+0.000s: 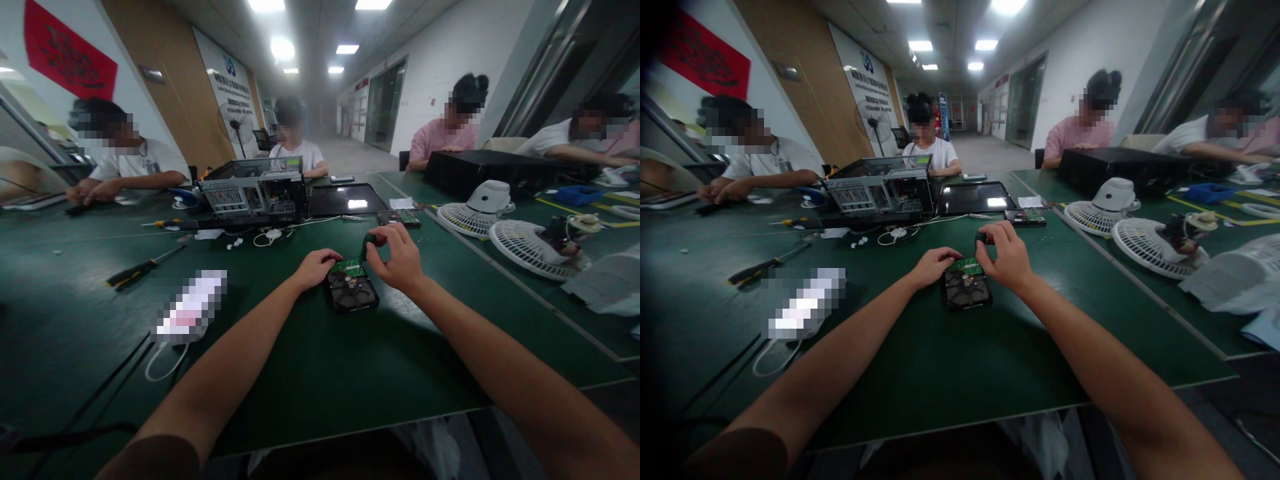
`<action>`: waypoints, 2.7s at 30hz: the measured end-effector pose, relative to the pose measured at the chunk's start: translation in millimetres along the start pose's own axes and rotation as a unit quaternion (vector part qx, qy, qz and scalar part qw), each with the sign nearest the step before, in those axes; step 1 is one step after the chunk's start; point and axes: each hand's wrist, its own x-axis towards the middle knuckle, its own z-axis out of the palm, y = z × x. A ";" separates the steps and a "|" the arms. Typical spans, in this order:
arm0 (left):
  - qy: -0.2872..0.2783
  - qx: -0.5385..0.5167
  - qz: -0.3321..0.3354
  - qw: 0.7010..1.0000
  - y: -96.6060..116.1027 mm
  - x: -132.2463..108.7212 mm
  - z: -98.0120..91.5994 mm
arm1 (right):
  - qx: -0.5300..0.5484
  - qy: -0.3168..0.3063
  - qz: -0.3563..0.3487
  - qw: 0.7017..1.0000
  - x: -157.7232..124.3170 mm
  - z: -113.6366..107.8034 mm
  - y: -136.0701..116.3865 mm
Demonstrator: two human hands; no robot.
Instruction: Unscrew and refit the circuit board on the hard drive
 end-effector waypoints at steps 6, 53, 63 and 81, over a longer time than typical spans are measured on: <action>0.000 0.002 0.001 1.000 -1.3 -0.1 0.4 | 0.017 0.003 0.001 1.000 -0.3 0.1 1.1; -0.004 0.015 -0.006 1.000 3.5 -0.2 -0.6 | -0.018 0.024 0.007 1.000 -9.0 11.4 4.9; -0.005 0.010 -0.007 1.000 3.4 -0.4 -0.9 | -0.012 0.018 -0.004 1.000 -7.4 9.5 7.7; 0.000 0.016 0.002 1.000 0.0 0.5 0.3 | 0.017 -0.016 -0.039 0.999 -5.5 5.8 4.4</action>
